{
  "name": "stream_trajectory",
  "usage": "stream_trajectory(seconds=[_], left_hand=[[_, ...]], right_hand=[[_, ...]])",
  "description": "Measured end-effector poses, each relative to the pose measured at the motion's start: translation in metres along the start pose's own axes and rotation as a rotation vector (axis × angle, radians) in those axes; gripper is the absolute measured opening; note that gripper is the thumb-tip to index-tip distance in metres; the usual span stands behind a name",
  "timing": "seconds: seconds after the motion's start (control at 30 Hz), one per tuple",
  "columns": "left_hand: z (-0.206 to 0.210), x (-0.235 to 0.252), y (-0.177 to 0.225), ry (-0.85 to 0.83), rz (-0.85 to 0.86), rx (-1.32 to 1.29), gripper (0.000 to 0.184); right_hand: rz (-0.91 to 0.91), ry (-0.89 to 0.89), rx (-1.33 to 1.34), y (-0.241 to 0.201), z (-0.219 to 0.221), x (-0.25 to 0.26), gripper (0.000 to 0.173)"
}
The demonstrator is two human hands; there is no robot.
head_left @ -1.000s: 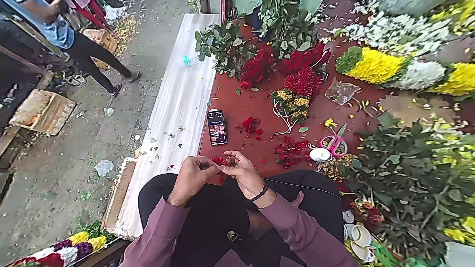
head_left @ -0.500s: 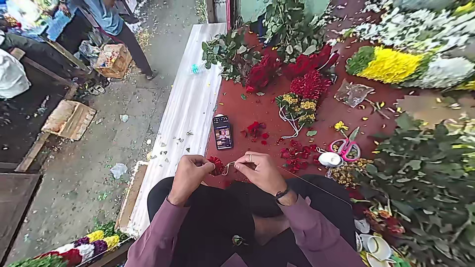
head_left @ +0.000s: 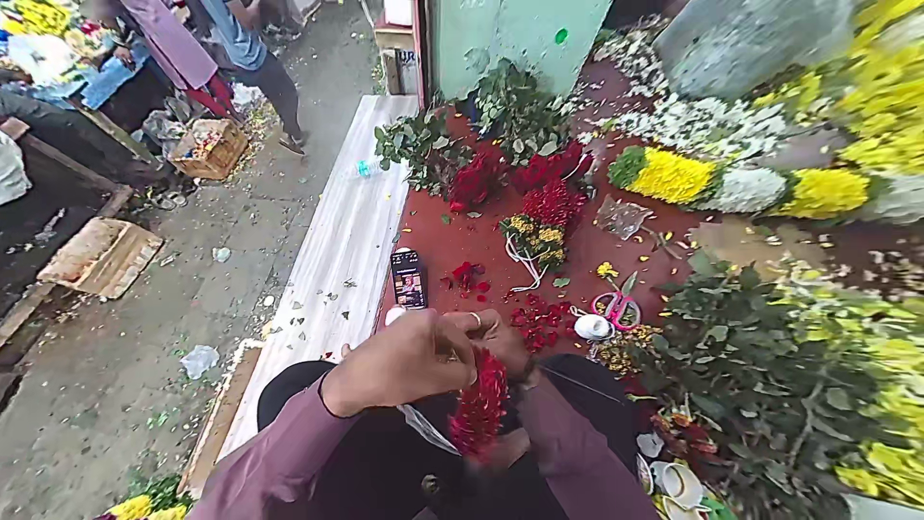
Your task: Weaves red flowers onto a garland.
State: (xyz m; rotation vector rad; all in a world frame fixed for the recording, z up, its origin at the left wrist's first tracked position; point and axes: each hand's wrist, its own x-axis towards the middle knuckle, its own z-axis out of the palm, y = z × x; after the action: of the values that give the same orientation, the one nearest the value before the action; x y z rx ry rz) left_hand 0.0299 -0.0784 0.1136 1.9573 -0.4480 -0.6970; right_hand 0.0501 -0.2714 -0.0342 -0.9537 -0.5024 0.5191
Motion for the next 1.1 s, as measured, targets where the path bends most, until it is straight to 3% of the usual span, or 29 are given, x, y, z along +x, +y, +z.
stream_trajectory(seconds=[0.07,0.17,0.27,0.47,0.67,0.8,0.87,0.93,1.03,1.1], left_hand=[[-0.005,0.014,0.001,0.129,0.015,-0.127,0.013],[-0.006,0.026,-0.011,0.397,-0.015,0.016,0.012],[-0.010,0.026,-0.035,0.536,-0.103,0.200,0.015],[-0.024,-0.013,-0.067,0.296,-0.339,0.298,0.019],[-0.008,-0.036,-0.072,0.188,-0.388,0.382,0.022],[0.012,-0.033,-0.088,0.193,-0.395,0.359,0.019],[0.016,-0.032,-0.099,0.244,-0.391,0.342,0.017],[0.015,-0.035,-0.112,0.296,-0.390,0.328,0.018],[0.012,-0.040,-0.127,0.321,-0.404,0.285,0.020],[0.014,-0.043,-0.136,0.304,-0.425,0.240,0.021]], right_hand=[[0.071,0.164,0.066,0.005,0.011,-0.008,0.015],[-0.024,0.034,0.252,0.025,0.015,-0.009,0.017],[-0.060,0.005,0.129,0.011,0.015,-0.003,0.017],[0.096,0.129,-0.111,0.005,0.004,0.001,0.015],[0.261,-0.168,-0.395,-0.015,0.017,-0.014,0.016],[0.559,-0.206,-0.601,-0.039,-0.002,-0.040,0.024],[0.789,-0.136,-0.833,-0.049,-0.031,-0.042,0.031],[0.940,0.066,-1.046,-0.041,-0.069,-0.031,0.033],[0.898,0.394,-1.225,0.005,-0.128,0.000,0.022],[0.869,0.446,-1.303,0.046,-0.158,0.020,0.018]])
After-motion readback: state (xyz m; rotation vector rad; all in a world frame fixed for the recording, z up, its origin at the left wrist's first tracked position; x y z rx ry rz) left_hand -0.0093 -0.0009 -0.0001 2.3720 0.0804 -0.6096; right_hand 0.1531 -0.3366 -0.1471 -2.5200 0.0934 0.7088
